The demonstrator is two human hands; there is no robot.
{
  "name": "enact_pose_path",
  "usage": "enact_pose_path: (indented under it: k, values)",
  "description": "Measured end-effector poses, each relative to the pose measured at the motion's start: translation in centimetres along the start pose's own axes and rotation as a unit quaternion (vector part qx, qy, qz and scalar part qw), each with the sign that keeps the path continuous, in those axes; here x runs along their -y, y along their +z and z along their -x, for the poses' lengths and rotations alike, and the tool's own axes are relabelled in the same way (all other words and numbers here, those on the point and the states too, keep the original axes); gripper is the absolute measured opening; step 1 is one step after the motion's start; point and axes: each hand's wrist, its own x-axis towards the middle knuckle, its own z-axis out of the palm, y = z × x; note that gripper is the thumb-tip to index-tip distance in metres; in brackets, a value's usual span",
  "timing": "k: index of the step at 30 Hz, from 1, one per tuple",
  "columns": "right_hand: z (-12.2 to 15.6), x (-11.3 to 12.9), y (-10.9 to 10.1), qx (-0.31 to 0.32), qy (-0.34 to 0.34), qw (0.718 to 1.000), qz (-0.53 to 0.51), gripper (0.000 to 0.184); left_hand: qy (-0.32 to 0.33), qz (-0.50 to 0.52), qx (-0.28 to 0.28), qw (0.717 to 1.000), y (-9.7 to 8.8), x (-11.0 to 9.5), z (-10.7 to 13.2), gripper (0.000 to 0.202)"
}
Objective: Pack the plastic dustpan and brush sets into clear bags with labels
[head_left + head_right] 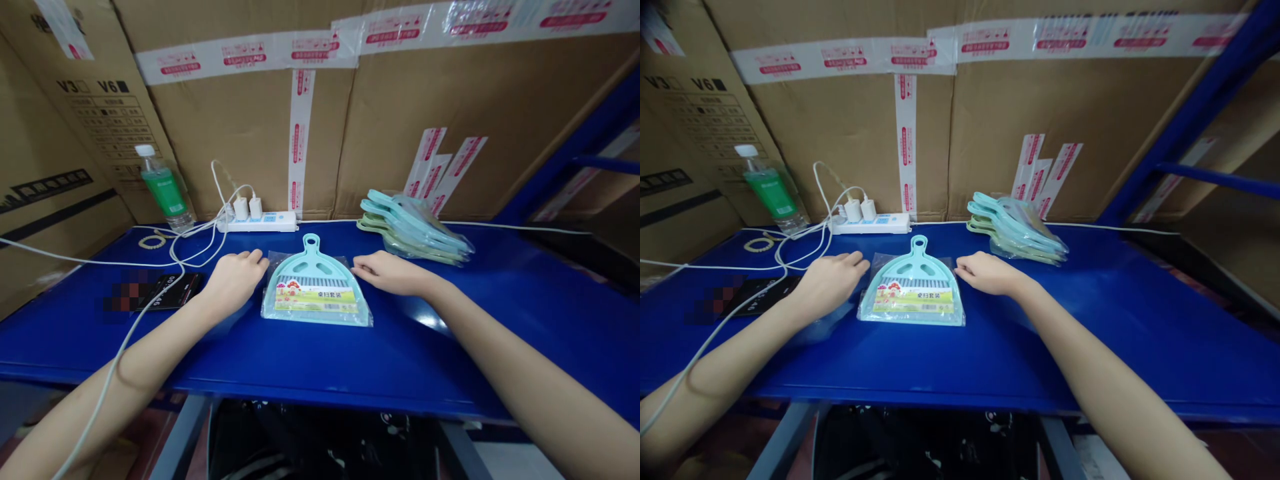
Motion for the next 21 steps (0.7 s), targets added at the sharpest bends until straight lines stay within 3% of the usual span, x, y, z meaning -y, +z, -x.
enact_pose_path:
  k: [8,15,21]
  values:
    - [0.04,0.07,-0.08,-0.003,0.001,1.000,0.012,0.036,0.062,0.007,-0.084,0.995,0.58,-0.48,0.11,0.050]
    - [0.09,-0.12,-0.18,-0.023,0.031,0.999,0.031,0.033,0.133,-0.002,-0.076,0.988,0.96,-0.38,-0.06,0.051]
    - [0.10,-0.21,-0.17,-0.021,0.039,0.999,0.030,0.030,0.129,0.010,-0.065,0.989,1.00,-0.31,-0.01,0.045]
